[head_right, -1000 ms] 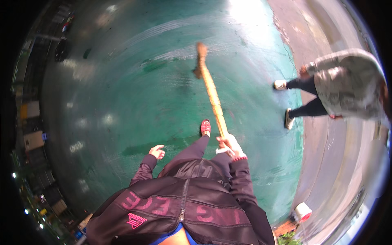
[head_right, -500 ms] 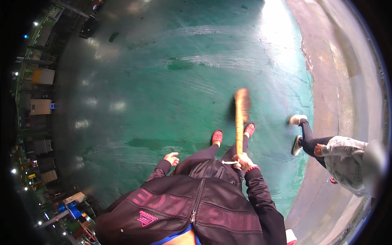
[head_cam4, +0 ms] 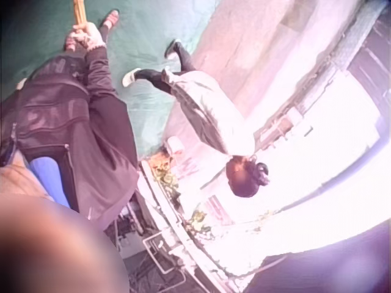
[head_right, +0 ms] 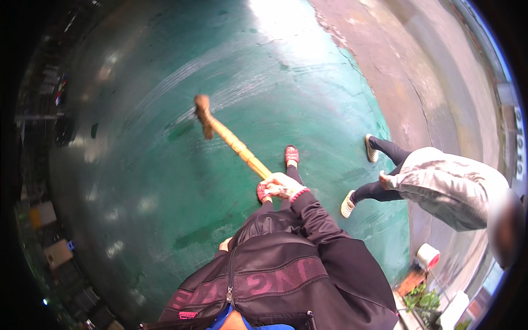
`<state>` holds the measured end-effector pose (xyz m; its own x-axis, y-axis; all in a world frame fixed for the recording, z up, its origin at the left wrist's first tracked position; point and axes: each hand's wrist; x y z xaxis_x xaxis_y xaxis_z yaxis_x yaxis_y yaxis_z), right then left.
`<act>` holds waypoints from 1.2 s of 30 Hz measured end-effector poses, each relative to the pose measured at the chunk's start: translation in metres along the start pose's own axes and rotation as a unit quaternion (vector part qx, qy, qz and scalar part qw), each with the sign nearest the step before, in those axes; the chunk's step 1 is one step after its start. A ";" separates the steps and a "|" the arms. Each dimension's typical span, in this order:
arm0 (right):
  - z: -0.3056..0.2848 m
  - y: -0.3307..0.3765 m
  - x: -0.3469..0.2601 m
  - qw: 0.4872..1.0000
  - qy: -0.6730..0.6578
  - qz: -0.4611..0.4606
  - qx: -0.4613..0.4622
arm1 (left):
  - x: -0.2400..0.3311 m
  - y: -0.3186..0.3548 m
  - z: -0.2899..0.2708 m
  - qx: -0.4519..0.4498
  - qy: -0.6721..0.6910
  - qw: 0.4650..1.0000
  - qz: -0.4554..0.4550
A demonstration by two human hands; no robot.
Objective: The person sweeps a green-painted concrete floor in a workshop using a long-handled broom. They move around the space, sweeping near a red stool, a table, and various stored items, and continue toward the doorway area.
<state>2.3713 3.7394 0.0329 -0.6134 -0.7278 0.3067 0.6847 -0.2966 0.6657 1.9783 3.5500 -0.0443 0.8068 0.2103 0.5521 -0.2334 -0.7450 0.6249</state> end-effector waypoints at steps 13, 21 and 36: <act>-0.218 0.216 -0.146 0.821 -0.112 -0.453 0.329 | 0.166 -0.184 -0.114 -0.033 0.201 0.958 -0.200; -0.331 0.193 -0.255 0.839 -0.209 -0.404 0.297 | 0.218 -0.166 -0.102 -0.113 0.105 0.954 -0.257; -0.083 0.066 -0.230 0.975 -0.111 -0.192 -0.012 | 0.285 -0.252 -0.107 -0.114 0.074 0.973 -0.187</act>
<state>2.5905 3.8361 -0.0505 -0.8948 -0.4085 0.1800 0.3953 -0.5378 0.7447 2.2089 3.8649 0.0145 0.7751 0.5414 0.3257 -0.0665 -0.4427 0.8942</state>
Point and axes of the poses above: each hand's wrist, its own y-axis away from the middle knuckle, its own z-axis out of the palm, x = y × z, and after that the axes turned 12 degrees about -y, right-handed
